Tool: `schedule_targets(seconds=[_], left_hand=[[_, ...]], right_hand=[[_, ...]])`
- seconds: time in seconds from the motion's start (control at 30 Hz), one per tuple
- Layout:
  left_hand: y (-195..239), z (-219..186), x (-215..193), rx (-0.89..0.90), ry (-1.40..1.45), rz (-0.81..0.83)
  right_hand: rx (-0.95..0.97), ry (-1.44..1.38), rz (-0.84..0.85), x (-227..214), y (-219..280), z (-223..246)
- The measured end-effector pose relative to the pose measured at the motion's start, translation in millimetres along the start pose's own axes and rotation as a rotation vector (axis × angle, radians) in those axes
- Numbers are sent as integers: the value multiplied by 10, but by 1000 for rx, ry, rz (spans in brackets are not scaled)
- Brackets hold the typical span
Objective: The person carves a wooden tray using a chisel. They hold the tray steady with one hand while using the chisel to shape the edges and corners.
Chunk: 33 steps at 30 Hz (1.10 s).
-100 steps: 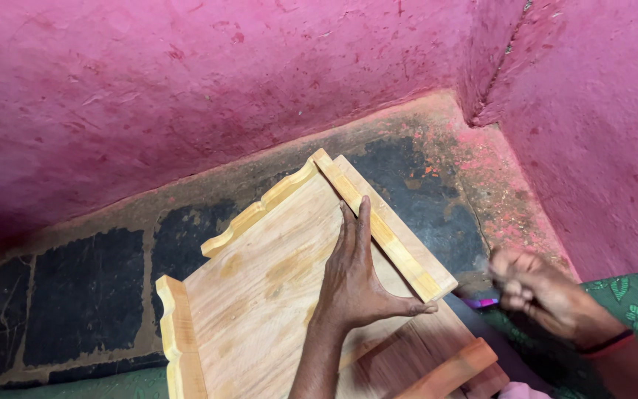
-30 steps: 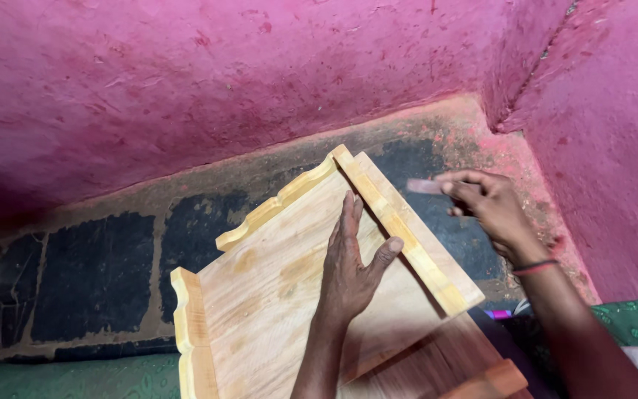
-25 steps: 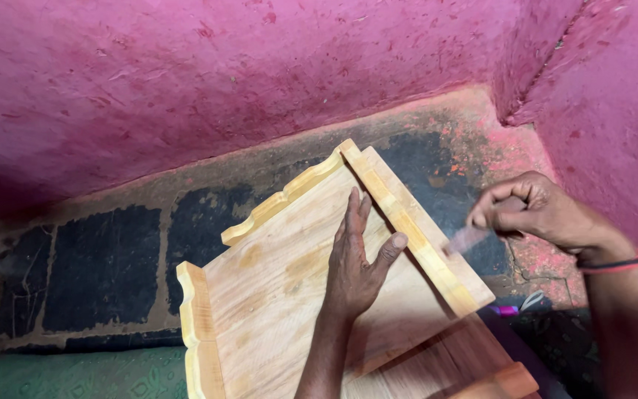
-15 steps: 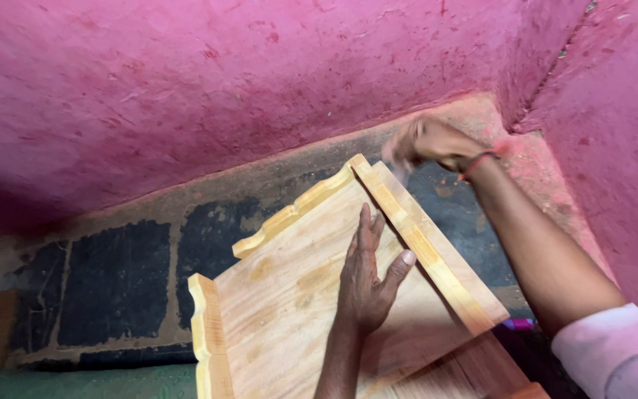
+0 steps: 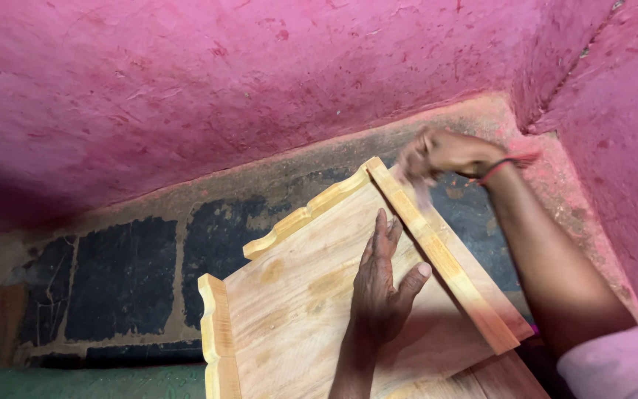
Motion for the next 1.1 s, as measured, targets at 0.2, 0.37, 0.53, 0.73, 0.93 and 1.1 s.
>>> schedule_targets(seconds=[0.2,0.37,0.53,0.73,0.93,1.1], left_hand=[[20,-12,-53,0,4,-12],[62,72,-50,3,21,-15],[38,19,-16,14,35,1],[41,16,-37,6,28,-6],[44,46,23,58,-2,-14],[4,15,0,66,54,-10]], right_hand=[[-251,-168,-776,-240,-208,124],[-317,0,-499,-33,25,104],[-321,51,-376,211,437,210],[40,26,-170,189,1199,-48],[-148,-6,89,-164,1623,-159],[-109,115,54,73,714,-153]])
Point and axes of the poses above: each hand's wrist, its own y-axis away from the middle knuckle, its own x-axis out of the palm, z = x × y, the point moved 5 cm from there along -y, towards the middle knuckle, and after that the axes turned 1 degree about -x, right-handed, at the moved point
